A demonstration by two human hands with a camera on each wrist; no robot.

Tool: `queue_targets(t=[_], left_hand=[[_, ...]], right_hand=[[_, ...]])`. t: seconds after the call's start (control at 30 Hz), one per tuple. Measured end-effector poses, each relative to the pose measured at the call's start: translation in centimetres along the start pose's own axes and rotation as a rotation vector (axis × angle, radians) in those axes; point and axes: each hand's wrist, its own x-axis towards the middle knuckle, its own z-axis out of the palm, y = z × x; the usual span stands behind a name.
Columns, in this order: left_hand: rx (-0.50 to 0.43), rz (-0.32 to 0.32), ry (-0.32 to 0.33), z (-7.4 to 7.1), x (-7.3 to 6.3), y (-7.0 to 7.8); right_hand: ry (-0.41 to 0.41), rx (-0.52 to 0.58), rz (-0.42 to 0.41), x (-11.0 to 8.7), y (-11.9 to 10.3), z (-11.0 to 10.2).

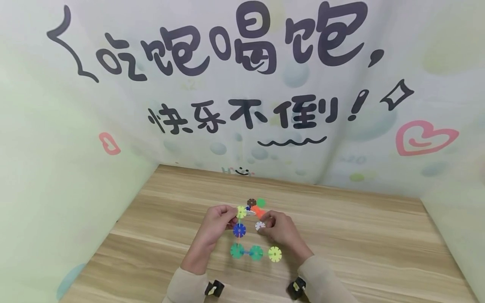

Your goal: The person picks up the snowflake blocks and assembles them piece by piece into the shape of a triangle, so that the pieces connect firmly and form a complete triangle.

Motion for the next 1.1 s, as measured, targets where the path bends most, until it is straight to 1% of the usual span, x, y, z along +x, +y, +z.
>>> queue_targets(t=[0.2, 0.47, 0.6, 0.77, 0.93, 1.03, 1.1], left_hand=[[0.000, 0.005, -0.007, -0.03, -0.01, -0.06], [0.002, 0.003, -0.004, -0.07, -0.02, -0.04], [0.006, 0.002, -0.002, -0.05, -0.08, 0.08], [0.008, 0.003, -0.001, -0.05, -0.10, 0.13], [0.009, 0.001, 0.000, -0.07, -0.09, 0.08], [0.010, 0.003, -0.001, -0.08, -0.10, 0.08], [0.010, 0.007, -0.003, -0.09, -0.10, 0.02]], right_hand=[[0.034, -0.076, 0.021, 0.13, 0.03, 0.40], [0.054, -0.113, 0.038, 0.30, 0.06, 0.63], [0.066, -0.131, 0.032, 0.29, 0.12, 0.70], [0.075, -0.157, 0.001, 0.13, 0.04, 0.72], [0.073, -0.150, -0.003, -0.11, -0.15, 0.59], [0.071, -0.109, 0.008, -0.18, -0.15, 0.48], [0.060, -0.062, 0.018, -0.27, -0.13, 0.37]])
